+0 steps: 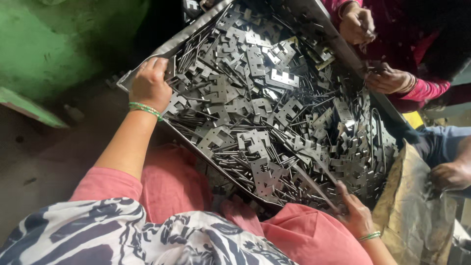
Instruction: The person sits on the floor and sorts small metal brackets and rods from a large bin, picking them up by hand and placing them into a separate pile or bag. The task involves repetitive picking and placing of metal hardware components.
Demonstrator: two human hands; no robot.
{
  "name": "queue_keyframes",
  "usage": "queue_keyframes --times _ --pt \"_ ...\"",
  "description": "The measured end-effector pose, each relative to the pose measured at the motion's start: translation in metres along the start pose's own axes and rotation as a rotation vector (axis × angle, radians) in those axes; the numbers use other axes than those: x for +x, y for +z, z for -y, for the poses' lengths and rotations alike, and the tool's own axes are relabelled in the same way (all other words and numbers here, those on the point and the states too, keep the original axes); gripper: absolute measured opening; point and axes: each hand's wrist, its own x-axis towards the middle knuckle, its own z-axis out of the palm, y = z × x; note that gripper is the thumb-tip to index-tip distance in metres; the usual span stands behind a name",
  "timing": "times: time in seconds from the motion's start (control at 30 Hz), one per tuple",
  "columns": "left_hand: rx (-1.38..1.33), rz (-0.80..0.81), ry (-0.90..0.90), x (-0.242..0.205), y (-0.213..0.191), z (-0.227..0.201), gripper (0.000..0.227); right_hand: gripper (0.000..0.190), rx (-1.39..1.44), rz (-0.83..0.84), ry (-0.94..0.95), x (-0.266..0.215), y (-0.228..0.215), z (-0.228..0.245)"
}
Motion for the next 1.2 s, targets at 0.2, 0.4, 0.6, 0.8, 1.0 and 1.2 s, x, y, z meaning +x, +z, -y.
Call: queue_keyframes --times 0.2,0.4,0.6,0.8,1.0,1.2 --pt "-0.014 0.022 -0.006 0.003 -0.003 -0.001 0.033 0.078 0.173 -0.271 -0.171 0.095 -0.036 0.071" --pt "-0.01 -0.024 -0.055 0.004 0.003 -0.002 0.034 0.095 -0.302 0.231 -0.257 0.274 -0.053 0.248" --pt "-0.04 0.01 -0.126 0.007 -0.002 -0.007 0.034 0.089 -0.18 0.3 0.023 0.367 -0.011 0.366" --pt "-0.03 0.043 -0.142 0.006 0.001 -0.007 0.036 0.093 -0.22 0.487 -0.03 0.298 -0.012 0.317" --pt "-0.024 0.059 -0.102 0.005 0.001 -0.002 0.038 0.092 -0.308 0.577 0.195 0.231 -0.075 0.268" --pt "-0.022 0.031 -0.13 0.008 -0.004 0.003 0.035 0.109 -0.269 0.504 0.048 0.171 -0.078 0.22"
